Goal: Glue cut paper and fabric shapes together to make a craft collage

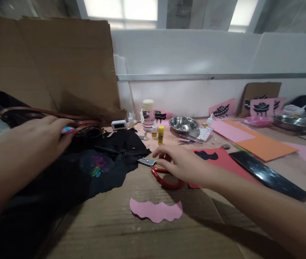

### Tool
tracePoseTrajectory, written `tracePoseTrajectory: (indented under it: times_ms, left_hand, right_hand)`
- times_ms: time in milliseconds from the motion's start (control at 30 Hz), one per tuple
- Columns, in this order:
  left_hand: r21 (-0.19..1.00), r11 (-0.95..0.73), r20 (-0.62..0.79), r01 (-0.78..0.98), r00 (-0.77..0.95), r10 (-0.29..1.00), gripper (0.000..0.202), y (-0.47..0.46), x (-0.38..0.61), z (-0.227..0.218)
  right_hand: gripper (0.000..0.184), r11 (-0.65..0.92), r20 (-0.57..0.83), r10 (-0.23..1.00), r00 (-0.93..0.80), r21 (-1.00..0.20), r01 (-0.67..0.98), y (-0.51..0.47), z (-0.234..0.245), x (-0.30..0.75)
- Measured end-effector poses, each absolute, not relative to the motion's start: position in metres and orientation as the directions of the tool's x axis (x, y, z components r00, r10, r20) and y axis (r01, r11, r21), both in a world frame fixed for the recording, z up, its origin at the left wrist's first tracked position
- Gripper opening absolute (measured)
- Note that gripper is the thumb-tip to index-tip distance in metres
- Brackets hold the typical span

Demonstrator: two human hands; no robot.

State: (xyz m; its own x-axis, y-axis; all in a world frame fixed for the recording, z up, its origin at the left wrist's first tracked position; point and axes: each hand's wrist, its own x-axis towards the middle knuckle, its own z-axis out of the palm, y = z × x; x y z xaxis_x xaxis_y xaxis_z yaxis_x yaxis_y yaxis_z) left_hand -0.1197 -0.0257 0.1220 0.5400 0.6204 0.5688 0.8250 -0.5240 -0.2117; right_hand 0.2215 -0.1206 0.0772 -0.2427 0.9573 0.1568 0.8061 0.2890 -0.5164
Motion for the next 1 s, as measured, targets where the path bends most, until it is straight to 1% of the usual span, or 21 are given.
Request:
tracePoseTrajectory:
  times_ms: [33,67,100,133,167,200,267,333,400,467,533,600,633,667,733,800,867,933,1000]
  left_hand:
    - [-0.269,-0.562,0.548,0.782,0.604,0.579,0.033,-0.04,-0.106,0.116]
    - [-0.297,-0.657,0.525,0.693,0.693,0.494,0.032,-0.055,-0.091,0.106]
    - [-0.278,-0.787,0.491,0.551,0.785,0.376,0.033,-0.07,-0.077,0.094]
    - [-0.212,-0.872,0.429,0.441,0.844,0.323,0.033,-0.084,-0.065,0.08]
    - [-0.172,-0.94,0.377,0.294,0.901,0.213,0.031,-0.096,-0.053,0.065]
    - [-0.175,-0.959,0.374,0.221,0.916,0.142,0.031,-0.106,-0.044,0.049]
    - [-0.269,-0.962,0.312,0.046,0.949,-0.042,0.031,-0.117,-0.031,0.02]
    - [-0.304,-0.952,0.265,-0.023,0.958,-0.108,0.032,-0.119,-0.024,-0.001]
    - [-0.317,-0.947,0.238,-0.048,0.963,-0.128,0.032,-0.116,-0.021,-0.012]
    - [-0.316,-0.948,0.222,-0.046,0.967,-0.121,0.032,-0.112,-0.022,-0.015]
    - [-0.299,-0.953,0.209,-0.042,0.972,-0.108,0.032,-0.11,-0.024,-0.014]
    - [-0.266,-0.963,0.214,-0.044,0.971,-0.103,0.032,-0.11,-0.026,-0.012]
    - [-0.243,-0.969,0.227,-0.043,0.969,-0.1,0.031,-0.11,-0.027,-0.011]
    - [-0.214,-0.976,0.251,-0.038,0.964,-0.093,0.03,-0.11,-0.028,-0.012]
    - [-0.16,-0.987,0.333,-0.025,0.94,-0.078,0.03,-0.11,-0.029,-0.016]
    - [-0.133,-0.991,0.412,-0.02,0.908,-0.074,0.03,-0.11,-0.028,-0.021]
    - [-0.141,-0.99,0.463,-0.018,0.882,-0.082,0.029,-0.109,-0.027,-0.025]
    - [-0.156,-0.988,0.467,-0.015,0.88,-0.087,0.025,-0.108,-0.027,-0.028]
    - [-0.162,-0.987,0.443,-0.019,0.892,-0.09,0.022,-0.108,-0.027,-0.029]
  right_hand:
    - [0.024,0.285,0.154,0.958,-0.241,-0.486,0.826,-0.126,0.071,0.228]
    - [0.025,0.282,0.148,0.959,-0.241,-0.461,0.842,-0.131,0.064,0.234]
    - [0.026,0.286,0.141,0.958,-0.249,-0.435,0.854,-0.134,0.058,0.239]
    - [0.027,0.294,0.139,0.956,-0.26,-0.416,0.861,-0.136,0.052,0.243]
    - [0.028,0.306,0.137,0.952,-0.274,-0.406,0.861,-0.138,0.047,0.246]
    - [0.029,0.318,0.143,0.948,-0.283,-0.404,0.858,-0.138,0.043,0.248]
    - [0.03,0.32,0.167,0.947,-0.275,-0.414,0.852,-0.135,0.039,0.252]
    - [0.027,0.294,0.196,0.953,-0.229,-0.428,0.855,-0.128,0.04,0.255]
    - [0.025,0.248,0.224,0.961,-0.162,-0.438,0.864,-0.116,0.043,0.258]
    - [0.028,0.2,0.243,0.966,-0.092,-0.468,0.861,-0.098,0.047,0.263]
    - [0.034,0.154,0.242,0.97,-0.026,-0.524,0.837,-0.077,0.047,0.266]
    - [0.045,0.114,0.228,0.973,0.026,-0.58,0.807,-0.055,0.045,0.268]
    - [0.049,0.098,0.219,0.975,0.045,-0.601,0.793,-0.045,0.042,0.267]
    - [0.049,0.082,0.205,0.977,0.06,-0.618,0.782,-0.034,0.039,0.266]
    - [0.041,0.054,0.171,0.983,0.072,-0.637,0.769,-0.016,0.032,0.262]
    - [0.034,0.044,0.158,0.985,0.075,-0.636,0.77,-0.001,0.027,0.257]
    - [0.032,0.051,0.184,0.98,0.082,-0.619,0.784,0.009,0.026,0.253]
    - [0.033,0.07,0.23,0.969,0.086,-0.592,0.803,0.01,0.029,0.249]
    - [0.031,0.107,0.276,0.959,0.062,-0.558,0.823,-0.001,0.036,0.245]
